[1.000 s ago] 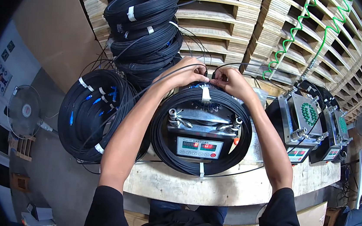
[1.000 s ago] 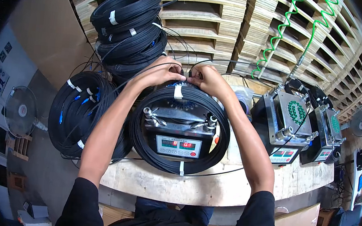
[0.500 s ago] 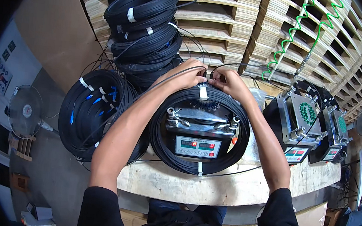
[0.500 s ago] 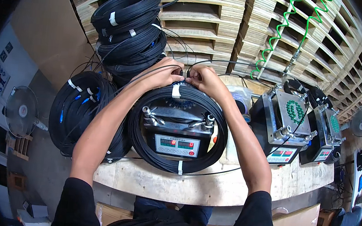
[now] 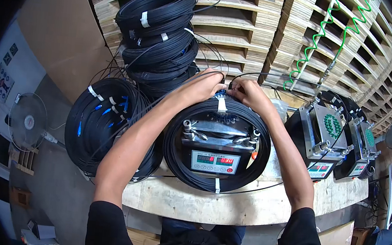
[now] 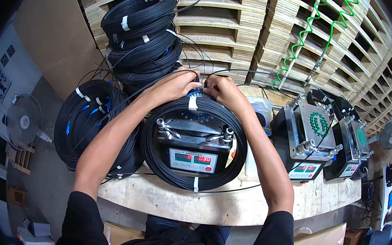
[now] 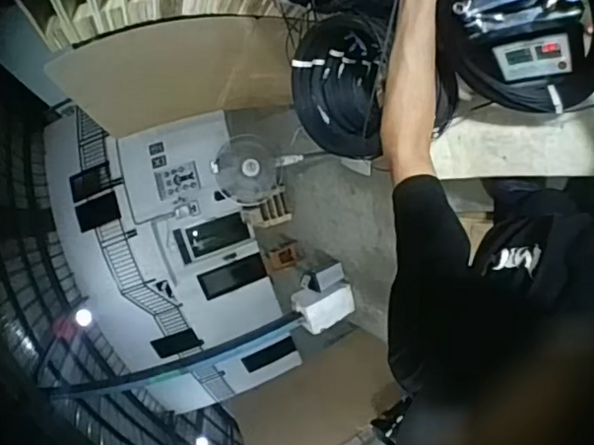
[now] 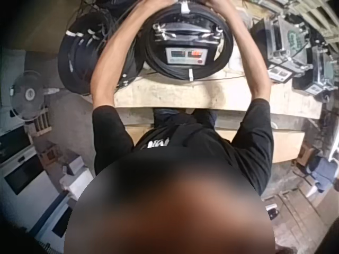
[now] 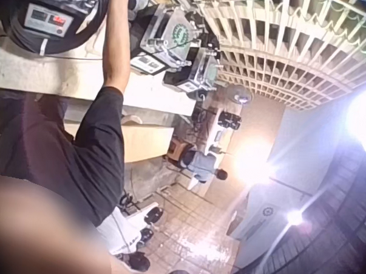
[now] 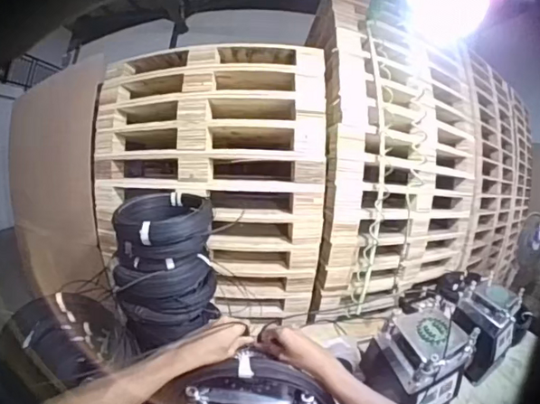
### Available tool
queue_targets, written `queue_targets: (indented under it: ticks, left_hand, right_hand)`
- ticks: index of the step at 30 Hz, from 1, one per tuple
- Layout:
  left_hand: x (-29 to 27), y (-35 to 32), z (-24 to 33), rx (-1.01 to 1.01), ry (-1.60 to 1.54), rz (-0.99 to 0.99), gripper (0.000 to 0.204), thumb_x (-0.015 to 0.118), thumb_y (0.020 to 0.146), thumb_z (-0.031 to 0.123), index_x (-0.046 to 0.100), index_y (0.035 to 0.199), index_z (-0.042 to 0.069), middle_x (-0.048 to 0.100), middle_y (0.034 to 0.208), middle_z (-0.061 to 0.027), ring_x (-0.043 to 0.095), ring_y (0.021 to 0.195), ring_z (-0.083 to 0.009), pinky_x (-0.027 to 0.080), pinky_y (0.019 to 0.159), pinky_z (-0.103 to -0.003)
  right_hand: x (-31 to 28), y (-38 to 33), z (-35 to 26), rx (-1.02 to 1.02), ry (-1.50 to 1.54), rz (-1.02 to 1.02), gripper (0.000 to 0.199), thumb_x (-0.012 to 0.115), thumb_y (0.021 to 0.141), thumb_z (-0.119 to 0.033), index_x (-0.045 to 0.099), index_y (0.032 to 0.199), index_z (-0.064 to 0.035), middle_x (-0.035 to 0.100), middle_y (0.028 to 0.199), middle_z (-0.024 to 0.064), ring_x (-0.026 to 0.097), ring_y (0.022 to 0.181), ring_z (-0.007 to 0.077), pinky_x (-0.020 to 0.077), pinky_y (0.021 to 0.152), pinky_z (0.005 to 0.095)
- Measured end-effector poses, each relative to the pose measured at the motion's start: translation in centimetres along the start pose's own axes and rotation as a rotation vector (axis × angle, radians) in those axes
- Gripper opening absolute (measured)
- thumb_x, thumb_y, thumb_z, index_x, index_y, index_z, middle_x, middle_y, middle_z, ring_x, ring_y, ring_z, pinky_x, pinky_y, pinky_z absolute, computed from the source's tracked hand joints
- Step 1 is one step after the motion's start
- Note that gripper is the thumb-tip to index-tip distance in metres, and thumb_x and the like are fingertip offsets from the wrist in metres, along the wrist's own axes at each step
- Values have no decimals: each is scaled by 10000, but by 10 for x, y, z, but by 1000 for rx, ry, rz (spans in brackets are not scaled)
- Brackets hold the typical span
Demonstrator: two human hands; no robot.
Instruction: Measuring and processing coils of black cable using digital testing machines on a workbench.
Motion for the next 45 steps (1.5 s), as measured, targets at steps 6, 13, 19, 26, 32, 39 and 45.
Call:
queue_targets:
  ticks: [6,13,19,26,32,39,45]
  left_hand:
    - [-2,-3,-2,-17,-54,32,327,649,934,245,626,1049,-60,647,1004,-259,608,970,-412,476,856,-452]
    - [5,1,-9,-32,-16,-45,359,669,916,282,654,1090,-32,655,1069,-220,575,1067,-372,441,962,-416]
    - [9,-3,-14,-32,-17,-5,365,671,916,311,661,1051,-28,671,1051,-198,580,1054,-353,443,946,-407]
    - [-1,1,-35,-82,-442,-85,216,659,844,131,734,990,-8,735,889,-107,653,782,-138,517,709,-291]
    - [-13,18,-91,-402,-649,182,231,546,968,133,701,1089,11,706,844,-20,601,739,-63,435,617,-197]
    - [46,6,-122,-548,-1329,6,851,253,980,713,595,1304,4,700,1159,-181,669,1063,-186,534,907,-309]
    - [56,-1,-116,-406,-1547,-4,937,198,954,749,560,1343,-23,685,1179,-205,674,1070,-221,487,1011,-317]
  right_hand:
    - [1,-1,4,79,19,-18,209,749,853,-113,598,839,30,583,689,147,516,600,232,429,584,362]
    - [2,-3,7,145,53,-7,215,745,867,-132,604,849,29,536,661,103,473,597,158,401,562,345]
    - [3,-3,10,164,38,-26,219,745,876,-155,613,851,18,514,652,73,443,594,129,376,545,328]
    - [-8,0,12,34,30,-51,170,730,868,-131,646,906,12,564,663,126,525,604,155,414,551,355]
    - [-41,9,58,292,241,-42,205,618,933,-108,711,1080,-1,689,843,51,621,755,102,514,683,258]
    - [4,28,81,497,542,-180,710,399,992,-656,710,1150,-39,698,1062,76,603,848,110,461,846,256]
    - [4,1,122,717,1061,341,698,498,845,-813,601,927,-127,509,720,6,512,661,140,414,623,270]
Point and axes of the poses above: each hand's wrist, its own y-axis towards the middle knuckle, its own x-axis out of the palm, z = x × y, the point moved 7 cm from there along y, towards the middle knuckle
